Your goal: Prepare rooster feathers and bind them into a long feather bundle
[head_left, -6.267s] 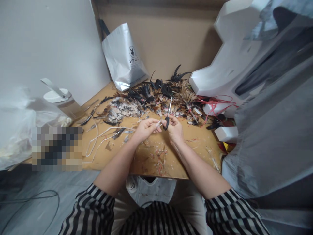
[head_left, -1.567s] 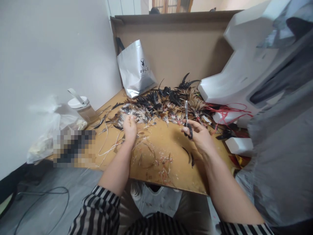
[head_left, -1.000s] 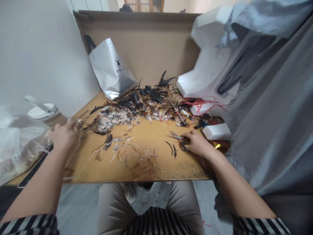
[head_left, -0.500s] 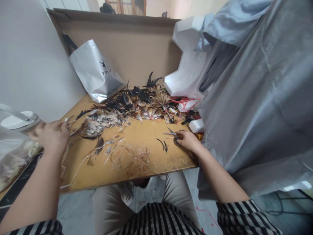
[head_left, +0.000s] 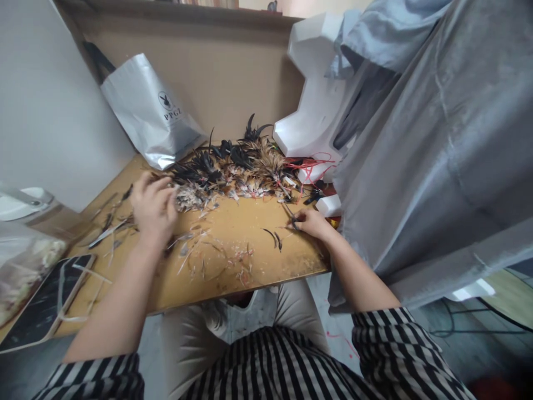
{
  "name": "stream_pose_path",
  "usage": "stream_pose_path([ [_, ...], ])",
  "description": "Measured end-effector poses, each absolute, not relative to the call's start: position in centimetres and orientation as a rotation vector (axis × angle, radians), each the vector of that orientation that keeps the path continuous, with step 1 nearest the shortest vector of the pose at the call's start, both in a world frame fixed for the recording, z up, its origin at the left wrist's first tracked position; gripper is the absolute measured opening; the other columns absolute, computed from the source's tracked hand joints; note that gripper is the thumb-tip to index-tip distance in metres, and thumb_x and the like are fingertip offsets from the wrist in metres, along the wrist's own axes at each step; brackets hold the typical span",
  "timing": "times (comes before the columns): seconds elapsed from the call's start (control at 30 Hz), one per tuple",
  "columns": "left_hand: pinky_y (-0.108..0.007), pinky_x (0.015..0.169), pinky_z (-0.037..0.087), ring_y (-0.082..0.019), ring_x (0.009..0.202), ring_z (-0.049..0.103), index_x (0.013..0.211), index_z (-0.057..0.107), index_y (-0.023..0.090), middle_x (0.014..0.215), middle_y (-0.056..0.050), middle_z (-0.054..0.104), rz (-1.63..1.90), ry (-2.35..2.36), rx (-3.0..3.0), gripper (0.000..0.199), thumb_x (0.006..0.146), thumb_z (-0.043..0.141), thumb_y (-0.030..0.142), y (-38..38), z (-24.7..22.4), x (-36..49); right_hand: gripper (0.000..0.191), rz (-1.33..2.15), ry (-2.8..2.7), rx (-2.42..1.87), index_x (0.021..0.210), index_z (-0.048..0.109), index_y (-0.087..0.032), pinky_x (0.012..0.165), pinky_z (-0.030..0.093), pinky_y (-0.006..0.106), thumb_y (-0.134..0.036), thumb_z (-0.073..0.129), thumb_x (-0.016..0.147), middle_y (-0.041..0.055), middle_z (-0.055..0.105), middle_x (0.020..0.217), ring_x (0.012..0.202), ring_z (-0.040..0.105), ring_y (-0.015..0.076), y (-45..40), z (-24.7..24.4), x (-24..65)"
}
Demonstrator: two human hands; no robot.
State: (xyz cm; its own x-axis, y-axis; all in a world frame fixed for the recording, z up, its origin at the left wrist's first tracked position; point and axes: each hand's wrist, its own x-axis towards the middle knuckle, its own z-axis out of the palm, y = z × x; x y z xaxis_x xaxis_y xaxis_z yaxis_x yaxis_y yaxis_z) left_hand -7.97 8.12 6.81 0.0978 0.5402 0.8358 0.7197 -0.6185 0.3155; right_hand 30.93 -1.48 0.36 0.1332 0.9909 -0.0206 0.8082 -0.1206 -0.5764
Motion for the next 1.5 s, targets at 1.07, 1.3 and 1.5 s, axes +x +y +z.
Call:
stream_pose_path([
  [1.07,-0.017,0.053,0.045,-0.007,0.056,0.059,0.08,0.063,0.016,0.07,-0.002,0.066,-2.819,-1.511,-1.868,0.023,0.082,0.052,0.036,10.4,3.1,-6.1,0.088,0.154,-2.229,-1.832,0.142,0.019,-0.013,0.105,0.02,0.054,-0.067,0.042,0.075,0.0193,0.017,0.147,0.136,0.013,0.0335,-8.1,-2.5,19.5],
  [1.3,-0.018,0.057,0.047,-0.007,0.059,0.06,0.079,0.064,0.016,0.069,-0.002,0.066,-2.763,-1.454,-1.977,0.022,0.082,0.052,0.034,9.3,4.4,-5.9,0.098,0.32,-2.443,-1.677,0.143,0.015,-0.013,0.107,0.009,0.051,-0.074,0.038,0.07,0.019,0.008,0.149,0.137,0.005,0.033,-5.0,-2.2,13.1],
  [1.5,-0.023,0.071,0.048,-0.011,0.072,0.062,0.08,0.067,0.016,0.076,-0.003,0.067,-2.218,-1.39,-2.424,0.02,0.081,0.054,0.032,3.5,10.6,-9.8,0.099,0.381,-2.504,-1.528,0.143,0.012,-0.014,0.108,0.004,0.048,-0.075,0.037,0.069,0.0163,0.007,0.15,0.137,0.003,0.0306,-0.3,-2.6,7.9],
])
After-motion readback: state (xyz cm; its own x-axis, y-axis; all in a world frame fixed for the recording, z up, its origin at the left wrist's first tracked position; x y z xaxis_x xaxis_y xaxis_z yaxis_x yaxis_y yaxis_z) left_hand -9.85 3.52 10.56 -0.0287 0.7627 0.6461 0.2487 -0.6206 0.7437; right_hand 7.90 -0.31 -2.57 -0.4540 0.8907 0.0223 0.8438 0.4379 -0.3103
